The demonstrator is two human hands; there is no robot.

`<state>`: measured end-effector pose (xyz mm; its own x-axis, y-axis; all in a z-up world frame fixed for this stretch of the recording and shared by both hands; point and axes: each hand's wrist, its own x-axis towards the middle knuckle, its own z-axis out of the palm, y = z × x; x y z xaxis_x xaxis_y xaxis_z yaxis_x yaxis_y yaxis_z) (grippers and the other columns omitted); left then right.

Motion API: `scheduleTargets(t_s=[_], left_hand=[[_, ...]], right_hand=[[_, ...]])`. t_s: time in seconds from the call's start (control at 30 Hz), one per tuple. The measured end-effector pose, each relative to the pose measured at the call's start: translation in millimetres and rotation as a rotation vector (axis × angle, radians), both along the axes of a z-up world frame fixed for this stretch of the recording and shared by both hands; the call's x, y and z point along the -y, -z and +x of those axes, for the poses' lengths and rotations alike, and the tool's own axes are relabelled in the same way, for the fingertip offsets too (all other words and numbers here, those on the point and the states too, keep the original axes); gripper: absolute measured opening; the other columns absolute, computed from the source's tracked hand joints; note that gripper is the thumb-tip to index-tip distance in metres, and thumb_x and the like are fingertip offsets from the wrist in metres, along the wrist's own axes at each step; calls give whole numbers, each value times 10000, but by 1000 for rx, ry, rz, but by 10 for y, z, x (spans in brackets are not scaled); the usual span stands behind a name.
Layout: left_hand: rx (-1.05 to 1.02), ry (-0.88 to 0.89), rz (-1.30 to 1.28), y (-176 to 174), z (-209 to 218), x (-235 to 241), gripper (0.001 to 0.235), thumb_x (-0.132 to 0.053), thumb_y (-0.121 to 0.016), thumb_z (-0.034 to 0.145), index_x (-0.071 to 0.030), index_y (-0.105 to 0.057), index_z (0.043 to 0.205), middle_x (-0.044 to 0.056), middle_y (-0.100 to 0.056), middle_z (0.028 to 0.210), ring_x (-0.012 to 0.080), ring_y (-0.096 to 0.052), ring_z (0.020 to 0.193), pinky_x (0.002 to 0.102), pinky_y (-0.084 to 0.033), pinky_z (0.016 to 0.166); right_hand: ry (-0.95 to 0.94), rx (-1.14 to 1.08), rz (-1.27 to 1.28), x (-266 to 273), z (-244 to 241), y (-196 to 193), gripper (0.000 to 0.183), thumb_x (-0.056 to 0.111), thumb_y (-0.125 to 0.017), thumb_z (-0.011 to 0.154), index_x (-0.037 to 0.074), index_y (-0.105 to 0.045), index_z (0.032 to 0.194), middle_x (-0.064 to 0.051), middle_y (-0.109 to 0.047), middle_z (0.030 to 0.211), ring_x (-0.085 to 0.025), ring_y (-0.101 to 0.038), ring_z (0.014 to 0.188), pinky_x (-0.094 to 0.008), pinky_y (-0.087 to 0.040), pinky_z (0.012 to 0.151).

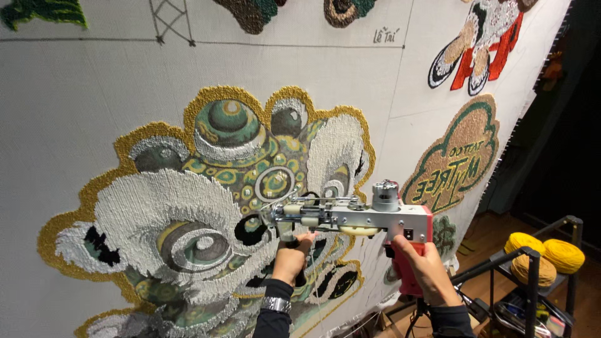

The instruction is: The person uses a handheld electric tufting gun to apply yarn into a stretched canvas, creating a detailed design of a stylized lion head. The operator guides the tool along the contours of the pattern, filling in sections with white and green yarn while occasionally adjusting the yarn feed with their left hand.

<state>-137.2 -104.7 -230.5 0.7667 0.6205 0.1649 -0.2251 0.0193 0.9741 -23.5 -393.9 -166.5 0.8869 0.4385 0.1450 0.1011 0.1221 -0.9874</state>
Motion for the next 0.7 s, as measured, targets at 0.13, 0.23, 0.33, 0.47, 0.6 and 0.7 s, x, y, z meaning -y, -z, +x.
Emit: scheduleTargets(t_s=[0.13, 0.23, 0.33, 0.47, 0.6, 0.7], left_hand=[[-124, -30, 0, -90, 24, 70, 221, -264, -787, 902, -55, -849, 938, 11, -588, 616, 113, -433, 501, 292, -318, 473], [-15, -21, 93, -79, 75, 82, 191, -198, -788, 855, -13, -820, 893, -3, -804, 829, 83, -670, 699, 245, -534, 670], [28, 44, 103, -49, 116, 118, 170, -159, -737, 856, -10, -813, 891, 60, -818, 892, 125, -726, 804, 272, -565, 787], [-128, 59, 202, -34, 74, 131, 190, -196, -752, 896, -19, -821, 914, 71, -782, 854, 96, -632, 656, 265, -512, 627], [-195, 140, 152, -142, 5, 201, 218, -263, -766, 898, -62, -817, 967, 46, -774, 843, 74, -481, 490, 260, -400, 469], [-203, 173, 67, -301, -81, 254, 255, -323, -775, 889, -91, -815, 987, -22, -803, 851, 55, -425, 462, 243, -365, 448]], right_hand=[[111, -27, 74, 78, -72, 34, 410, 403, -740, 836, 47, -632, 1009, -21, -702, 786, -117, -652, 586, -302, -540, 509], [86, -137, 1, 177, -119, 63, 455, 446, -733, 833, 40, -599, 986, -98, -627, 668, -206, -581, 481, -361, -482, 430], [83, -161, 6, 249, -111, 108, 492, 460, -737, 839, 2, -625, 982, -95, -627, 671, -198, -582, 502, -361, -496, 440], [70, -117, 33, 308, -101, 160, 497, 465, -732, 849, -5, -649, 991, -92, -633, 693, -176, -602, 529, -322, -500, 464], [68, -115, 60, 338, -126, 174, 498, 467, -721, 850, 3, -638, 1011, -75, -628, 731, -171, -604, 542, -322, -502, 459], [71, -117, 53, 343, -124, 184, 518, 474, -721, 859, -3, -629, 1041, -90, -624, 742, -183, -606, 545, -333, -513, 462]])
